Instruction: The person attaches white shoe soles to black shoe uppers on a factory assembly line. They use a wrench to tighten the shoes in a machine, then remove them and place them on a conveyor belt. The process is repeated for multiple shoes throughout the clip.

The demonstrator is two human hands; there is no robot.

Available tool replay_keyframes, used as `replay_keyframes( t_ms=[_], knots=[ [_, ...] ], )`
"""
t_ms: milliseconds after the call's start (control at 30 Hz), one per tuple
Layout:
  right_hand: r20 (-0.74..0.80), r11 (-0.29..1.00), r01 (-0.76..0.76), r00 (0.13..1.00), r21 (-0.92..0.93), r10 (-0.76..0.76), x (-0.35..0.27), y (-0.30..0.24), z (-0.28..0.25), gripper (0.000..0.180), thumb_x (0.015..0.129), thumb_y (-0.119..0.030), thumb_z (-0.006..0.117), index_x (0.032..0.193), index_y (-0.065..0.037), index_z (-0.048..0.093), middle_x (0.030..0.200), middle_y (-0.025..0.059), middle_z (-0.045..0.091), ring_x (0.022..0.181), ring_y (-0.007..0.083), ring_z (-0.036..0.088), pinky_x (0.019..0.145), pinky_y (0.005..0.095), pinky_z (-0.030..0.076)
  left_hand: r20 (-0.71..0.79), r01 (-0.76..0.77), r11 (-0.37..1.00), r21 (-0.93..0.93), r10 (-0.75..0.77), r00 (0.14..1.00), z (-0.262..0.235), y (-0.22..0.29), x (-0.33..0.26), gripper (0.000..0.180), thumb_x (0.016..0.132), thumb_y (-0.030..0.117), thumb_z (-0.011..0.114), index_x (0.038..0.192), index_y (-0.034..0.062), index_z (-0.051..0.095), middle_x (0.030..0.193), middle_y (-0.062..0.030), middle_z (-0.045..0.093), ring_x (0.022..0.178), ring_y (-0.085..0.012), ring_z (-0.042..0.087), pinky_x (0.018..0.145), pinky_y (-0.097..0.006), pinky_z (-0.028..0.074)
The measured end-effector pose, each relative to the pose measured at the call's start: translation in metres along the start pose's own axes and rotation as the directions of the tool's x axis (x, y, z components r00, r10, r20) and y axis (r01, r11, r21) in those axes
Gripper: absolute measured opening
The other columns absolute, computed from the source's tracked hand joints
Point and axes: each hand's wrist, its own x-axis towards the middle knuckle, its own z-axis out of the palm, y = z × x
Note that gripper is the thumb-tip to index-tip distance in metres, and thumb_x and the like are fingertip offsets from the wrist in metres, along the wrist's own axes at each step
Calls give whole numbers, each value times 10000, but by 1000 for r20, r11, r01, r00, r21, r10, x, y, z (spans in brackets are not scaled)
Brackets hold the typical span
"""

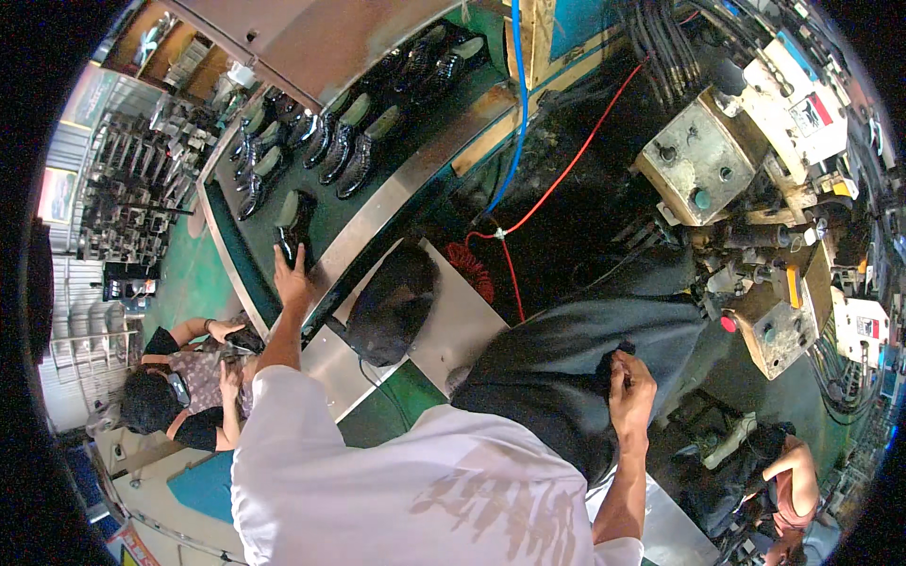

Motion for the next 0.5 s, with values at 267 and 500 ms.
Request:
replay_keyframes(
  t_ms=[267,500],
  knots=[
    [92,995,35,995,-96,-26,5,-18,5,258,1068,-144,640,1211,49,736,1073,216,767,943,319,767,870,379,589,118,342,939,28,-343,932,-66,-8,124,668,1007,51,561,1630,239,411,1589,-279,452,1343,-523,551,1061,-580,547],
    [-270,993,-116,956,4,113,-27,-4,-25,281,1029,-51,614,1265,33,742,1196,186,784,1051,244,764,943,349,585,-84,-217,872,-438,200,976,-210,245,105,352,946,62,644,1286,63,732,1229,-231,761,1135,-416,735,974,-467,584]
  ],
)
